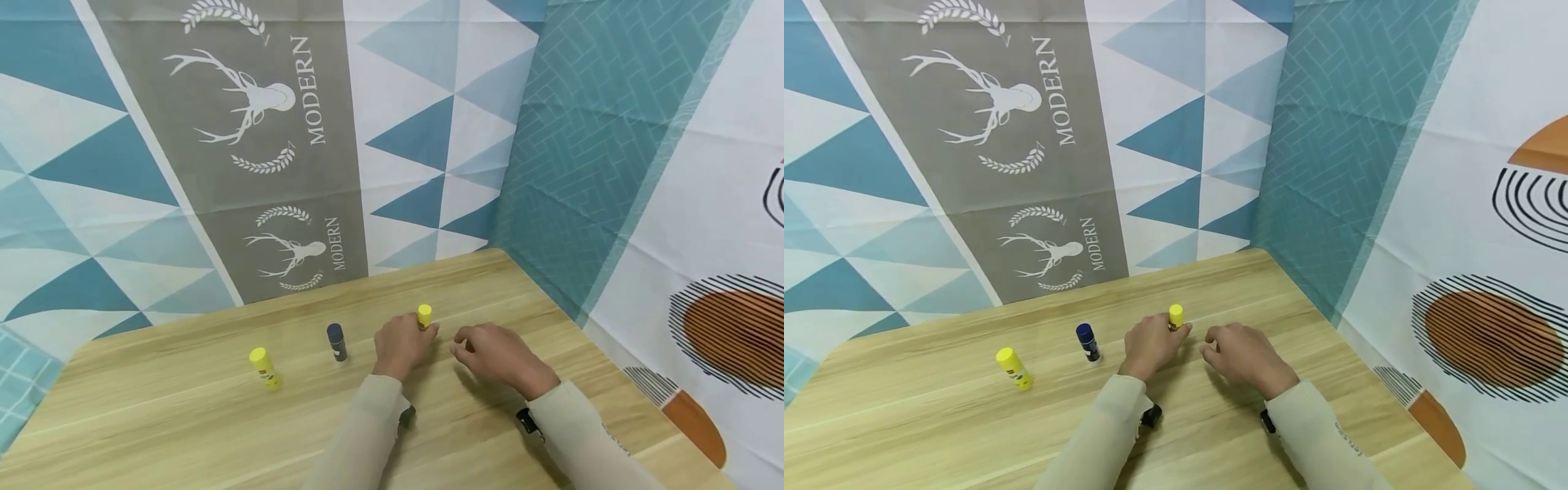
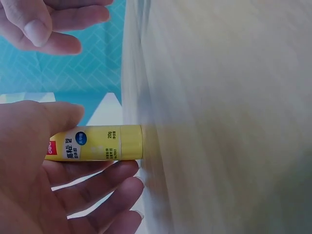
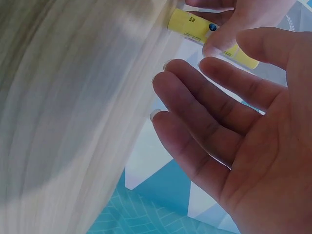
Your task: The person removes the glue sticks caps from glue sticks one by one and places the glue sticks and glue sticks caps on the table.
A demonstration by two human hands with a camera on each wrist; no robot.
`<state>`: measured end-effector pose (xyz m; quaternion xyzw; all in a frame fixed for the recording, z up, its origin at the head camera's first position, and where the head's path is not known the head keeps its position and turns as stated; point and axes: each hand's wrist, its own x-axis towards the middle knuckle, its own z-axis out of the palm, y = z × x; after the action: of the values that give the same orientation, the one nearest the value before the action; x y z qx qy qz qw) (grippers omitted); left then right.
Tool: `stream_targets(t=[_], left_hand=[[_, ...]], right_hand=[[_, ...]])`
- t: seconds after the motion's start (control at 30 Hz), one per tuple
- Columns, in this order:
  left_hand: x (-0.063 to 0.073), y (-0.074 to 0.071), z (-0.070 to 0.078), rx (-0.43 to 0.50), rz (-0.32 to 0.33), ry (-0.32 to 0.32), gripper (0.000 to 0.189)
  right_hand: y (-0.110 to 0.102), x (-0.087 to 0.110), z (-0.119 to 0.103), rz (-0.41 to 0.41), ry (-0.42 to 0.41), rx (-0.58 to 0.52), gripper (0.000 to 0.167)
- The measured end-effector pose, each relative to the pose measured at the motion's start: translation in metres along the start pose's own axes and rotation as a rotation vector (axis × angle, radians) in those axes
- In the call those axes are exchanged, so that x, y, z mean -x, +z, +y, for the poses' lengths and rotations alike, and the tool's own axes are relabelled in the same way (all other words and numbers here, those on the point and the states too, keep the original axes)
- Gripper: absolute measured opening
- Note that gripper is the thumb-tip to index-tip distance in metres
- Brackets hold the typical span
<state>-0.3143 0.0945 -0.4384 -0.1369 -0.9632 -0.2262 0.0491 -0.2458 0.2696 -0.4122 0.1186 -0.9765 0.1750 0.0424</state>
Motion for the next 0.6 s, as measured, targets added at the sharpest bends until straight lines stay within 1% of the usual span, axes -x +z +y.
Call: stream_targets(t=[0.2,0.3,0.43,0.53,0.6], left_hand=[[0.001,0.001,-0.001,0.042,0.019,0.007,0.043],[0.003,0.0,-0.005,0.071,0.009,0.007,0.041],[0.005,-0.004,-0.009,0.118,-0.021,0.0,0.037],[0.006,-0.005,-0.011,0.138,-0.02,0.008,0.035],[0.007,-0.003,-0.013,0.138,-0.007,0.026,0.034]], right_hand=[[-0.002,-0.003,-0.004,-0.01,-0.016,-0.019,0.024],[-0.001,-0.004,-0.007,-0.016,-0.007,-0.034,0.024],[0.001,-0.005,-0.01,-0.008,0.011,-0.04,0.022],[0.003,-0.005,-0.012,-0.004,0.011,-0.055,0.02],[0.005,-0.004,-0.012,0.001,-0.002,-0.065,0.019]])
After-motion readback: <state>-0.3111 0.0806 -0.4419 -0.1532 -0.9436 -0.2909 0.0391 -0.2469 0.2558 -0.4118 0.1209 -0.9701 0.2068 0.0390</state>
